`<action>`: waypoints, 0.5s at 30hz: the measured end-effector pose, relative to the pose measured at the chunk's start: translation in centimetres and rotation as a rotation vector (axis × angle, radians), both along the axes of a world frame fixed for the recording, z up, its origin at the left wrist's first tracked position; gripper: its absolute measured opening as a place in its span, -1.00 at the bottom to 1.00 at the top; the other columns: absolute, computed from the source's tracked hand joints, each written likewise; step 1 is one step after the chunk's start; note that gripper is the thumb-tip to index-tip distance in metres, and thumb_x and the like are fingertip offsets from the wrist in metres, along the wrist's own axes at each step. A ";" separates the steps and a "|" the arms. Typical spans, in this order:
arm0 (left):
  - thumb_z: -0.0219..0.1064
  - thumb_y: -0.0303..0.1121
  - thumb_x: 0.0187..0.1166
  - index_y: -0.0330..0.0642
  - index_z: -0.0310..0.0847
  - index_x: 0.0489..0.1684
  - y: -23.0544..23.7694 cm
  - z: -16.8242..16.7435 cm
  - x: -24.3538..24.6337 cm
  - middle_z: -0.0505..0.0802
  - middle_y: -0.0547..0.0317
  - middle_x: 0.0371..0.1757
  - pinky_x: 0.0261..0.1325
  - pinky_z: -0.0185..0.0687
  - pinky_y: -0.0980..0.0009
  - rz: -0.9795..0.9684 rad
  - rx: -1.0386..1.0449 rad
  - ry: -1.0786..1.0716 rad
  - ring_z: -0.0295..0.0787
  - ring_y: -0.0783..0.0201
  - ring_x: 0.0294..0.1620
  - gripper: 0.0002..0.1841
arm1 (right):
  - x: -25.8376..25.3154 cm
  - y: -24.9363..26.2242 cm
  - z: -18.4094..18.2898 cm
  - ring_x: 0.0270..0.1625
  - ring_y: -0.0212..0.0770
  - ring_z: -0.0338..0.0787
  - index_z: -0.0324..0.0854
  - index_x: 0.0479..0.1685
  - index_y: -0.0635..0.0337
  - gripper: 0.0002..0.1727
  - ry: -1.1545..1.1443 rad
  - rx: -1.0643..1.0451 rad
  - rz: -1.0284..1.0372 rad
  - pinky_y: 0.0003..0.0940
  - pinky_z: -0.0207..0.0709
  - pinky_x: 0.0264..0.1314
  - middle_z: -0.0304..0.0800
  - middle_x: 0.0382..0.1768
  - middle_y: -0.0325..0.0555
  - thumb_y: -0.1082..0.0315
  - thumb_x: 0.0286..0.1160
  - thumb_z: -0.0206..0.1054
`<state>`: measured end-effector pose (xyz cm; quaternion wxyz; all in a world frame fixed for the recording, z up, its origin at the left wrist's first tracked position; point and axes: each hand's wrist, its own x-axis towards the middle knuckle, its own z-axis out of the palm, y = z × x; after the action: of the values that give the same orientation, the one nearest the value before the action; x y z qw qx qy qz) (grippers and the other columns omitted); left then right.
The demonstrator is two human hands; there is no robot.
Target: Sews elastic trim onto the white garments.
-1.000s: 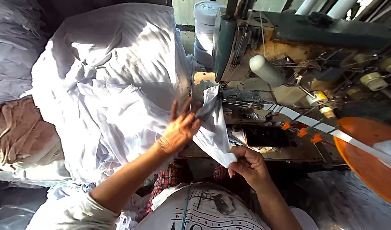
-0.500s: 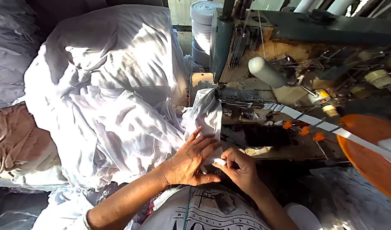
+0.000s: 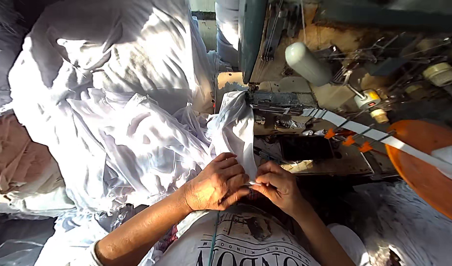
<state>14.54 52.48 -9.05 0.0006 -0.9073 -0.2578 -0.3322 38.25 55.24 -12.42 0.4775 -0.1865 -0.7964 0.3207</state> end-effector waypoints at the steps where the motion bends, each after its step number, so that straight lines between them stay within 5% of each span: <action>1: 0.08 0.09 0.78 -0.13 0.69 0.06 0.3 -0.2 0.0 0.84 0.01 -0.03 0.57 0.38 0.07 0.027 0.051 0.035 0.76 0.06 0.14 -0.53 | 0.2 -0.1 0.2 -0.15 -0.50 0.74 0.67 -0.25 0.31 -0.80 0.001 -0.013 0.007 -0.73 0.64 -0.08 0.77 -0.17 -0.04 0.33 0.53 0.48; 3: 0.16 0.13 0.68 -0.05 0.50 0.47 1.2 -0.9 -0.3 0.71 -0.14 0.44 0.65 0.23 -0.23 0.133 0.092 0.198 0.57 -0.13 0.55 -0.44 | 0.7 -0.6 0.7 -0.23 -0.52 0.75 0.61 -0.21 0.33 -0.77 0.016 -0.090 0.037 -0.71 0.65 -0.13 0.79 -0.22 -0.06 0.31 0.54 0.46; 5: 0.34 -0.37 0.45 -0.14 0.41 0.64 3.2 -1.6 -1.0 0.53 -0.27 0.65 0.59 0.13 -0.47 0.275 0.089 0.262 0.36 -0.25 0.73 -0.36 | 1.2 -0.9 1.4 -0.26 -0.56 0.75 0.61 -0.19 0.31 -0.76 0.028 -0.118 0.046 -0.73 0.66 -0.15 0.79 -0.25 -0.11 0.28 0.54 0.47; 8: 0.16 -0.51 0.64 -0.20 0.49 0.60 6.5 -0.8 -3.2 0.55 -0.19 0.66 0.59 0.01 -0.57 0.460 0.159 0.263 0.30 -0.23 0.76 -0.51 | 1.8 -1.1 1.8 -0.21 -0.58 0.75 0.59 -0.18 0.25 -0.77 0.035 -0.084 0.008 -0.76 0.65 -0.11 0.79 -0.20 -0.15 0.26 0.57 0.45; 12: 0.07 -0.36 0.73 -0.11 0.58 0.54 7.4 1.1 -4.6 0.60 -0.13 0.63 0.70 -0.12 -0.49 0.441 0.170 0.315 0.31 -0.23 0.76 -0.57 | 1.8 -1.5 0.5 -0.26 -0.56 0.77 0.56 -0.17 0.24 -0.79 0.050 -0.086 -0.020 -0.75 0.68 -0.18 0.78 -0.18 -0.12 0.26 0.61 0.41; 15: 0.08 -0.46 0.72 -0.15 0.66 0.42 6.2 1.6 -4.6 0.64 -0.15 0.58 0.66 -0.05 -0.53 0.412 0.199 0.335 0.34 -0.26 0.74 -0.61 | 1.7 -1.7 -0.2 -0.20 -0.53 0.79 0.55 -0.19 0.22 -0.81 0.066 -0.074 -0.037 -0.73 0.70 -0.11 0.77 -0.18 -0.13 0.28 0.63 0.39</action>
<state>9.99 58.71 -7.43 0.1999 -0.8736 -0.3991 -0.1940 39.93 53.53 -12.66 0.5022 -0.2079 -0.7643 0.3470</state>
